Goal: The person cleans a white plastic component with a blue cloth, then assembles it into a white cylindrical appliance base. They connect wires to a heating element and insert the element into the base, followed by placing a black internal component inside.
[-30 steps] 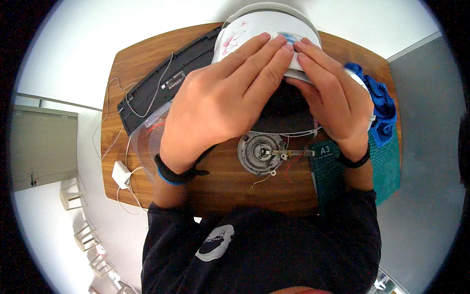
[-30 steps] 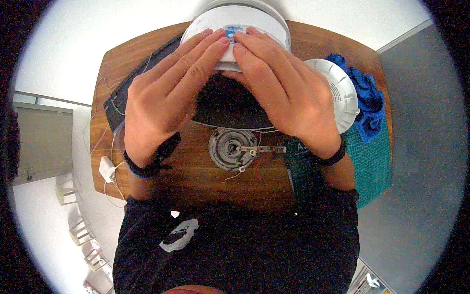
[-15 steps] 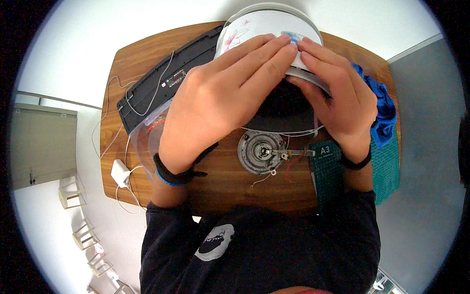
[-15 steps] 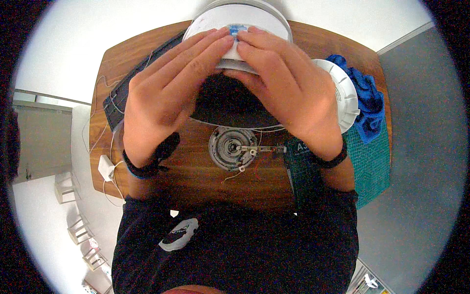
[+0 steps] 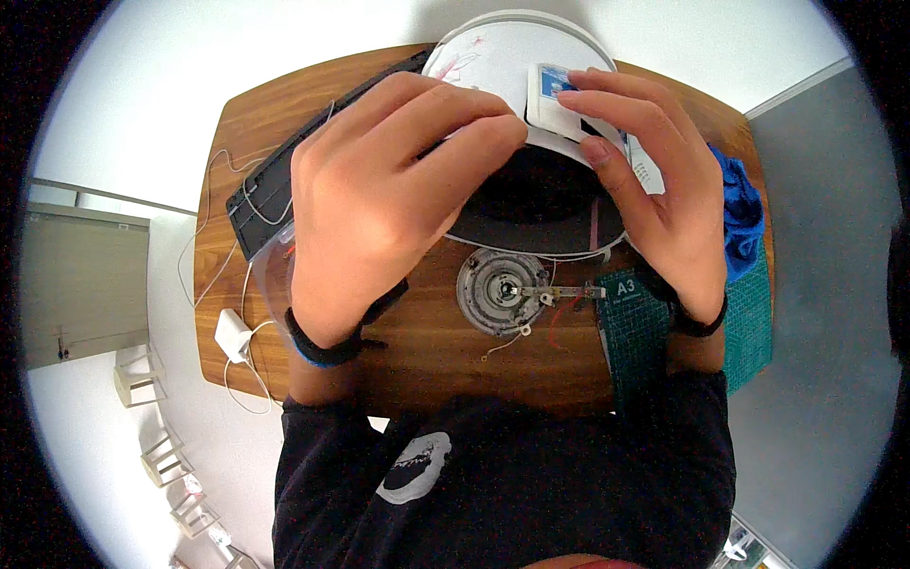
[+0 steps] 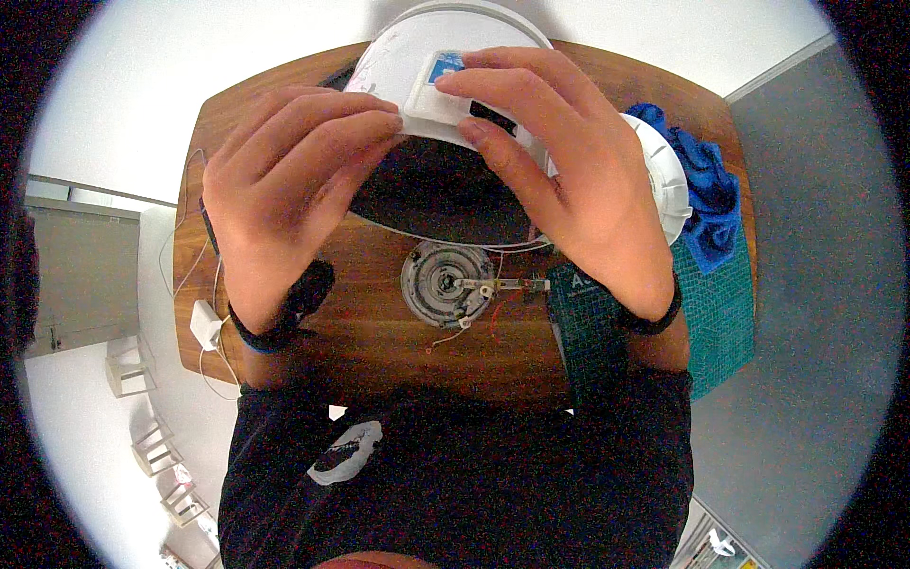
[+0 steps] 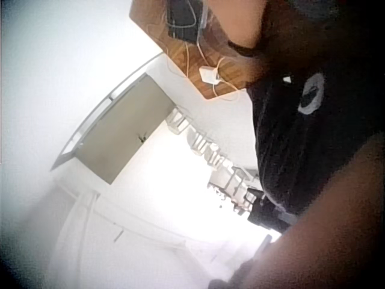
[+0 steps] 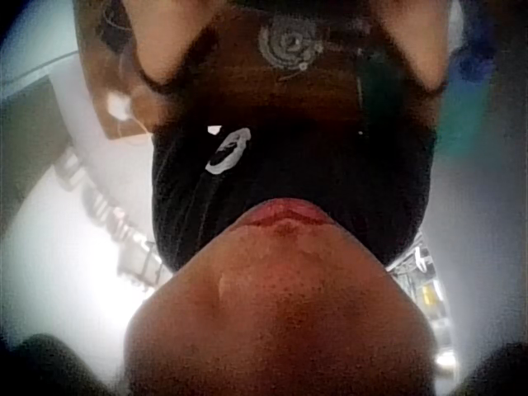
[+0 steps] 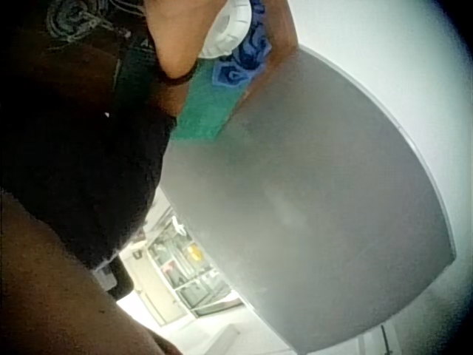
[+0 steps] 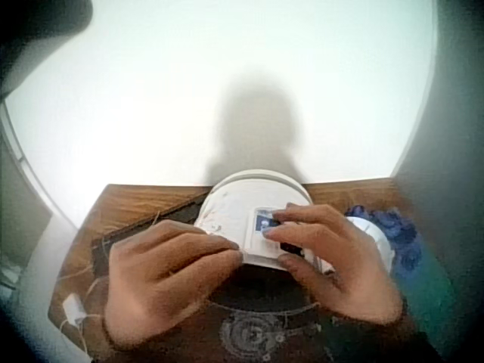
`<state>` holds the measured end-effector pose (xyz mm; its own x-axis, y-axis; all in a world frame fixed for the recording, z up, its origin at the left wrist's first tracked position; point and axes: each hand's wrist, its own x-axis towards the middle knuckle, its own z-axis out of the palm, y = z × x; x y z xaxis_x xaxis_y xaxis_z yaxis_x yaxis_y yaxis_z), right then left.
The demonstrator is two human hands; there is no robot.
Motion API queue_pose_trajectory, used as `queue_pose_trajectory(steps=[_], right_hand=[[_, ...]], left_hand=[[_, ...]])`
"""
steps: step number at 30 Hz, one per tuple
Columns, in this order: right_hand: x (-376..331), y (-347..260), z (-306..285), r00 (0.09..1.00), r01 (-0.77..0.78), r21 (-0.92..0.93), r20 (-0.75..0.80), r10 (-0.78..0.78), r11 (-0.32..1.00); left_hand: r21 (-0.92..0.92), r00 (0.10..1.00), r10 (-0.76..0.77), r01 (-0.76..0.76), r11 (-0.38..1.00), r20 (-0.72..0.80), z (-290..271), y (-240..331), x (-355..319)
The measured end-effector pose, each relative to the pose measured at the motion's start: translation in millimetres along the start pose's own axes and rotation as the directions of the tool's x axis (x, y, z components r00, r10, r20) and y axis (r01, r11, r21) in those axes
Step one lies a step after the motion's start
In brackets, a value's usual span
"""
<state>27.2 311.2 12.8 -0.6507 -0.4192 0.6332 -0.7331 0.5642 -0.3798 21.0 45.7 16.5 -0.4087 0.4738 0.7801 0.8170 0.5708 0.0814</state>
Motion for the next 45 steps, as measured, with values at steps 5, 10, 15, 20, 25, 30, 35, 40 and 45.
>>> queue_pose_trajectory(steps=[5,10,15,20,25,30,35,40,45], right_hand=[[-1.9,-7.6,-3.1,0.999,-0.044,-0.012,0.004,0.044,0.999],[-2.7,-11.4,-3.0,0.998,-0.058,-0.034,-0.007,0.058,0.998],[-3.8,-13.9,3.2,0.997,-0.066,-0.04,-0.039,0.064,0.997],[-4.1,-15.6,4.3,0.997,-0.07,-0.049,-0.046,0.067,0.996],[-6.1,-15.6,5.2,0.996,-0.085,-0.044,-0.043,0.083,0.995],[-8.8,-12.1,10.2,0.996,-0.079,-0.051,-0.041,0.076,0.996],[-9.0,-8.2,5.8,1.0,0.01,-0.069,0.024,-0.009,0.998],[-9.4,-8.2,12.1,0.999,0.001,-0.119,-0.05,-0.007,0.993],[-6.7,-3.4,18.6,0.989,-0.054,-0.123,-0.143,0.036,0.991]], left_hand=[[0.029,1.0,0.007,-0.007,1.0,0.002,2.3,7.2,-0.4],[0.061,0.999,0.047,-0.048,0.997,0.016,2.1,10.6,-2.3],[0.091,0.997,0.078,-0.08,0.993,0.023,1.2,11.2,-5.4],[0.103,0.995,0.103,-0.103,0.989,0.005,3.4,10.6,-6.9],[0.103,0.993,0.114,-0.115,0.988,0.015,2.6,10.5,-6.9],[0.083,0.998,0.06,-0.062,0.995,0.024,-0.5,10.9,-5.5],[0.113,0.999,0.035,-0.033,0.993,-0.015,1.5,7.2,-1.0],[0.09,0.996,-0.016,0.024,0.996,-0.09,4.8,7.2,4.3],[0.012,0.974,-0.126,0.131,0.991,-0.187,14.8,14.1,8.4]])
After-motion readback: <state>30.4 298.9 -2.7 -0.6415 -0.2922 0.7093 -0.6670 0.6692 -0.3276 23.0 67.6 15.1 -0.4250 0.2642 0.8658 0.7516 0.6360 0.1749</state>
